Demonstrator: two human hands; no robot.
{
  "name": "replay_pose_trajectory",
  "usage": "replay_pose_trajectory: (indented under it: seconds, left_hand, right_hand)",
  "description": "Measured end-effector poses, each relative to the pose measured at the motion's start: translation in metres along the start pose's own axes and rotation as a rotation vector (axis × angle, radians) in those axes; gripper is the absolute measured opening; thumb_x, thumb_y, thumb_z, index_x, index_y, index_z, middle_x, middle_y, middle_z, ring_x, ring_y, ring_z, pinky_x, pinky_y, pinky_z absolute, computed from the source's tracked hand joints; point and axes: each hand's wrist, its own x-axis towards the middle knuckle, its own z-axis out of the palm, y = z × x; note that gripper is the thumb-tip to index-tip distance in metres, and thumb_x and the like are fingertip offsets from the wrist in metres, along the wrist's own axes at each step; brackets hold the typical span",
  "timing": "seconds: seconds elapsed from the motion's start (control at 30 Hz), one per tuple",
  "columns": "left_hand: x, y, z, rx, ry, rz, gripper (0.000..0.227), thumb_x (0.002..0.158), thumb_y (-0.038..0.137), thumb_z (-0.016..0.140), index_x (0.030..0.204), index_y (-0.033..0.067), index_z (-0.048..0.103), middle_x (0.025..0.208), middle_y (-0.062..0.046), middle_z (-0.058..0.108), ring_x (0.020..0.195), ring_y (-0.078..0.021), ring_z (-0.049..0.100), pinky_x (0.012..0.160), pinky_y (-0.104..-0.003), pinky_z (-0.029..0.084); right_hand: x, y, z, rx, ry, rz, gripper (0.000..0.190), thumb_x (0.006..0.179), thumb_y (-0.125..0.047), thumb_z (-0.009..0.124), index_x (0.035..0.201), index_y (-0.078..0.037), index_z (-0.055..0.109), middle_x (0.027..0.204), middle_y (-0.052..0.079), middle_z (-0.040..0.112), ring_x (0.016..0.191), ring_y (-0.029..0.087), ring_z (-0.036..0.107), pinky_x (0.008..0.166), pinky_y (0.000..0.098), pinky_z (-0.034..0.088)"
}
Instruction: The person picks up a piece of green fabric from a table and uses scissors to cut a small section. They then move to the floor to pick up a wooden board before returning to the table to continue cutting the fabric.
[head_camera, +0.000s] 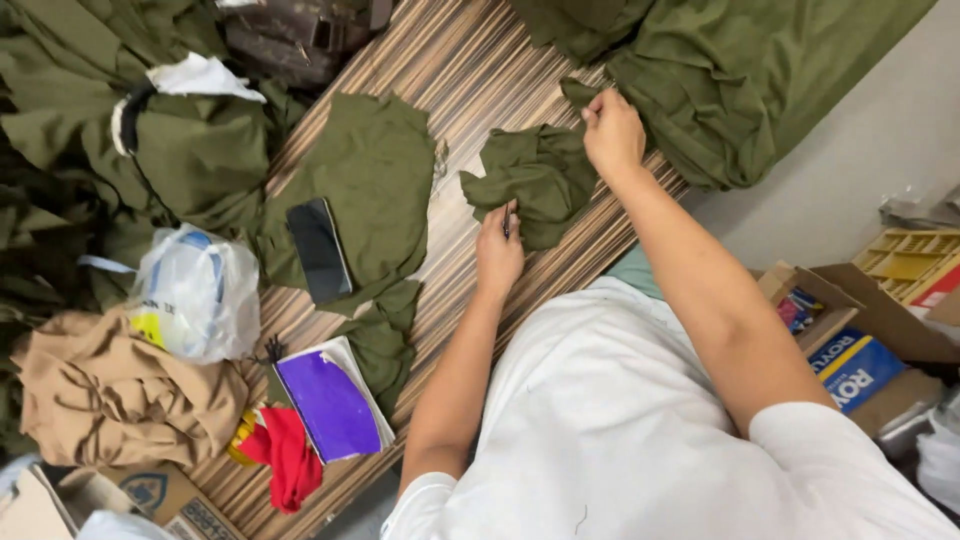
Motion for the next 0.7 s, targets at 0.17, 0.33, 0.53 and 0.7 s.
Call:
replay_pose_trajectory:
  seconds: [0.17,0.33,0.53,0.7]
  left_hand:
    - [0.050,-0.017,0.009,0.024,0.030,-0.061,0.044,0.106,0.026,0.044,0.142,0.0049,0.058,0.140,-0.019,0.063,0.132,-0.0344,0.057,0.115,-0.042,0.040]
    - [0.041,0.080,-0.041,-0.379,0.024,-0.090,0.036,0.105,0.014,0.048,0.137,0.0077,0.062,0.116,-0.012,0.071,0.090,-0.0181,0.068,0.083,-0.031,0.056]
    - [0.021,0.143,-0.056,-1.182,-0.073,-0.296,0.027,0.098,0.025,0.063,0.116,0.0061,0.057,0.064,0.000,0.047,0.043,-0.0106,0.042,0.033,-0.023,0.024]
    - [0.023,0.097,-0.029,-1.128,0.057,-0.164,0.020,0.098,0.013,0.070,0.117,0.0072,0.068,0.063,-0.005,0.056,0.043,-0.0146,0.056,0.035,-0.022,0.043]
  right_hand:
    - [0.005,-0.017,-0.040,1.240,0.105,0.191,0.022,0.088,-0.002,0.057,0.095,-0.023,0.052,0.084,-0.006,0.047,0.070,0.007,0.046,0.055,0.0230,0.045]
    - [-0.041,-0.077,-0.169,1.840,-0.211,0.092,0.009,0.107,-0.006,0.052,0.115,-0.008,0.055,0.096,0.011,0.065,0.086,0.022,0.064,0.082,0.0355,0.055]
    - [-0.071,-0.092,-0.189,1.841,-0.354,0.113,0.015,0.106,-0.018,0.057,0.114,-0.005,0.059,0.096,0.012,0.065,0.082,0.023,0.064,0.078,0.0347,0.054]
    - [-0.084,-0.074,-0.147,1.728,-0.398,0.076,0.032,0.103,-0.041,0.059,0.117,-0.012,0.062,0.117,0.010,0.074,0.108,0.022,0.074,0.099,0.0397,0.063]
